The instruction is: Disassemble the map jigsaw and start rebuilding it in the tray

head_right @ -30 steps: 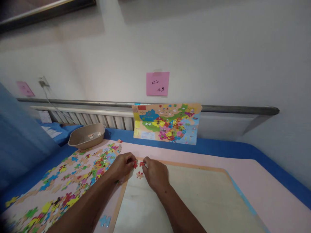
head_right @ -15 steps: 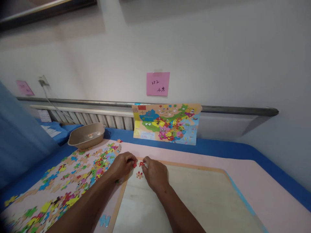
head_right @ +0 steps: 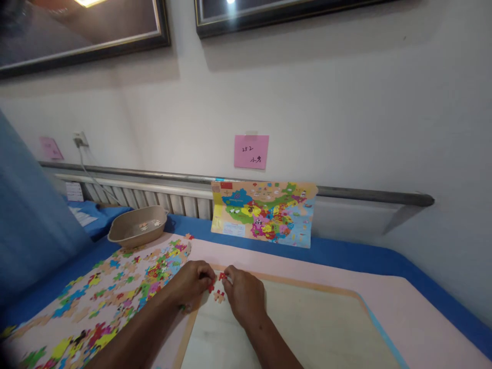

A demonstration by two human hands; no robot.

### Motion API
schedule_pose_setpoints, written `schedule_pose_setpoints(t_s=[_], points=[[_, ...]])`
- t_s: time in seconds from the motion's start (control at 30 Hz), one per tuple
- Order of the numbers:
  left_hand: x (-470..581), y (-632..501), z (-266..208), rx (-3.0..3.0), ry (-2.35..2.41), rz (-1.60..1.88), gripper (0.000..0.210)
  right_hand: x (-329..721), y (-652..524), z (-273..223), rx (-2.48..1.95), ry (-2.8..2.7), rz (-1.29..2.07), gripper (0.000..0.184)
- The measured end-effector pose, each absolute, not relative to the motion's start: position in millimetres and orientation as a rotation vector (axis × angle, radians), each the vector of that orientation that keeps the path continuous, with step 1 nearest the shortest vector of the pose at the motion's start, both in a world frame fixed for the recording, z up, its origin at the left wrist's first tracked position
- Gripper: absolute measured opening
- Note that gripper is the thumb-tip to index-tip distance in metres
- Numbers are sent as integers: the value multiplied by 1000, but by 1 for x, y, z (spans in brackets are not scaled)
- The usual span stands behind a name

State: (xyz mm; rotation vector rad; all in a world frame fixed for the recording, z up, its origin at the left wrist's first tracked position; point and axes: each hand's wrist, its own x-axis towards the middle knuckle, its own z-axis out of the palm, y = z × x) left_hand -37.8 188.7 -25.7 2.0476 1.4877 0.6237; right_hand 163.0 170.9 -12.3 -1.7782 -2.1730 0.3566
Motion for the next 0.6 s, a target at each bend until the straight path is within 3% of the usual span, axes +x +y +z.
schedule_pose_setpoints(t_s=[0.6], points=[[-41,190,-25,2007,1561,685,31,163,170,-11,-1775,-2194,351,23]])
